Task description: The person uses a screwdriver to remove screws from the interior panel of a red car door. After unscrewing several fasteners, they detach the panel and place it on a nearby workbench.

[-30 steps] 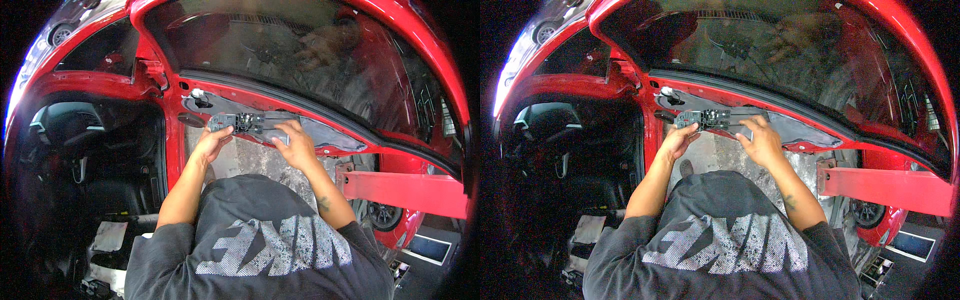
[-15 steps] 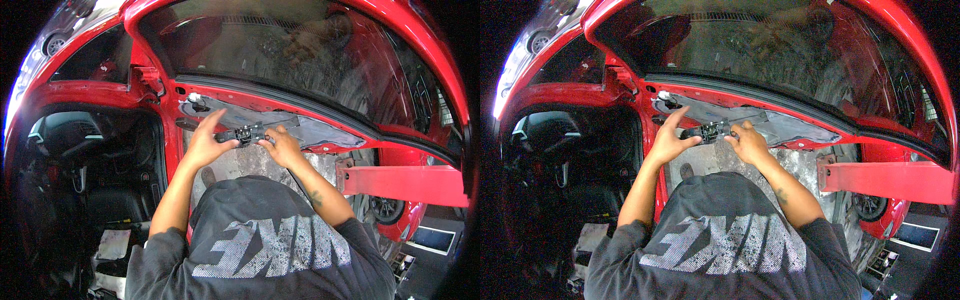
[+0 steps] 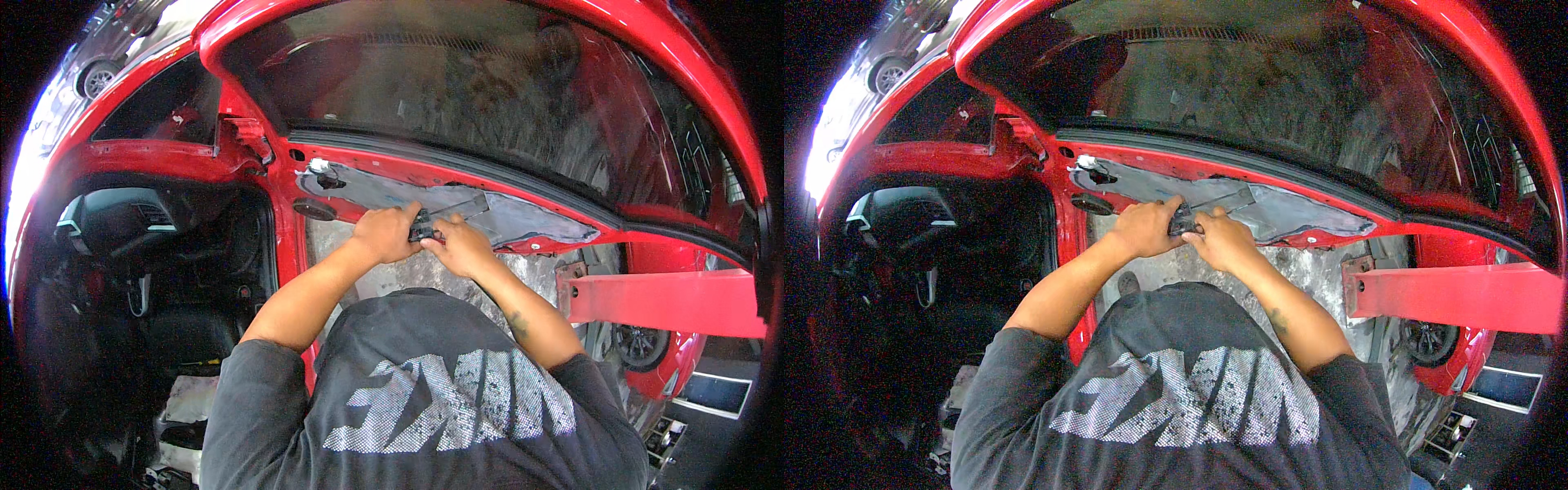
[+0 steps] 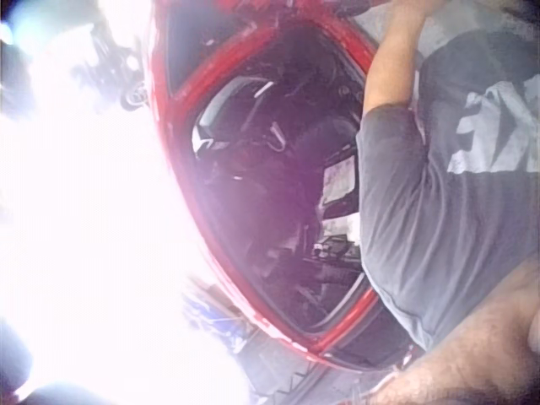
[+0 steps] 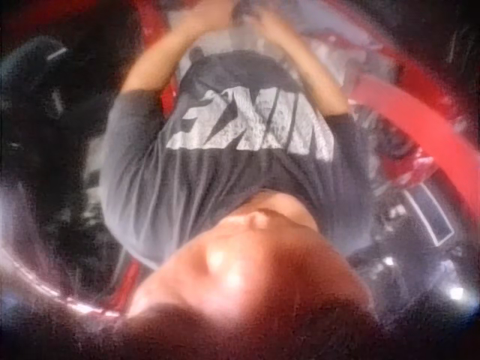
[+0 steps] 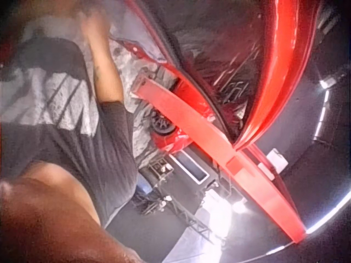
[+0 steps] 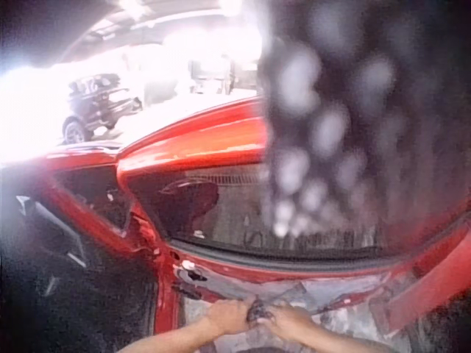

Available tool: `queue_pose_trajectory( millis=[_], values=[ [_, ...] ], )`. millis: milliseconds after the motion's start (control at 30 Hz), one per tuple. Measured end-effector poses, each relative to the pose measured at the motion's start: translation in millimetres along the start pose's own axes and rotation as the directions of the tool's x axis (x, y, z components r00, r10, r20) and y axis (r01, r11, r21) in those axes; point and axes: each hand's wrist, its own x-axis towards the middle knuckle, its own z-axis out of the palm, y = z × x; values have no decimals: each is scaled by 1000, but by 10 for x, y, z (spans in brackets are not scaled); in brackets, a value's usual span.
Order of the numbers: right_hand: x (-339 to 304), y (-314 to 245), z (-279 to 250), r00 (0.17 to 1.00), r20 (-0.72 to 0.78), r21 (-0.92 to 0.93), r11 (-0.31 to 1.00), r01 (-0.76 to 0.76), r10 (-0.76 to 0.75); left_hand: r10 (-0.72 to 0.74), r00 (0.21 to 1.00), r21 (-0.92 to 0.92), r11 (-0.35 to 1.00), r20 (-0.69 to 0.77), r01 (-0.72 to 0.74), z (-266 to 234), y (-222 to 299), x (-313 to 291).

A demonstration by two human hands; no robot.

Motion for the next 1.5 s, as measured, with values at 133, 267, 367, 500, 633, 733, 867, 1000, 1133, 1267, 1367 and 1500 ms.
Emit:
queue_pose_trajectory(
  millis=[133, 267, 367, 500, 633, 733, 867, 1000, 1133, 1267, 1367, 1500],
  values=[
    [69, -47, 56, 1000, -31, -66, 998, -2, 0, -68, 998, 136, 988, 2, 67, 0, 105, 1],
    [62, -39, 154, 996, -91, -69, 998, 0, -7, -65, 997, 175, 983, 34, 58, 115, 77, 73],
    [19, -93, 132, 989, -144, -104, 995, 3, -18, -171, 979, 169, 974, 113, 151, 103, 136, 148],
    [-48, -134, -13, 980, -186, -100, 993, 55, -73, -84, 995, 17, 996, 47, 84, 75, -121, 160],
    [-89, 39, 52, 959, -276, 41, 996, 83, -68, -40, 991, -41, 998, 127, 46, -58, -96, 148],
    [-41, 38, 16, 957, -283, 62, 994, 92, -71, 134, 982, -393, 917, 137, -70, 273, -427, 190],
    [-115, 70, -17, 963, -265, 83, 994, 74, -50, 231, 860, -674, 720, 455, 163, -64, -504, 103],
    [-116, 83, 37, 958, -278, 101, 989, 104, -72, 294, 902, -640, 768, 315, -26, -57, -553, -41],
    [-130, 101, 71, 948, -310, 133, 984, 122, -76, 270, 932, -634, 771, 243, -58, -26, -554, -108],
    [-133, 120, 68, 927, -354, 111, 978, 175, -126, 215, 949, -768, 639, 231, 42, 20, -573, -126],
    [-191, 55, 35, 935, -320, 69, 981, 181, -150, 99, 968, -848, 509, 230, 150, 80, -563, -94],
    [-292, 18, 87, 915, -362, 17, 981, 196, -176, -10, 943, -896, 309, 332, 319, 44, -547, -60]
  ],
)
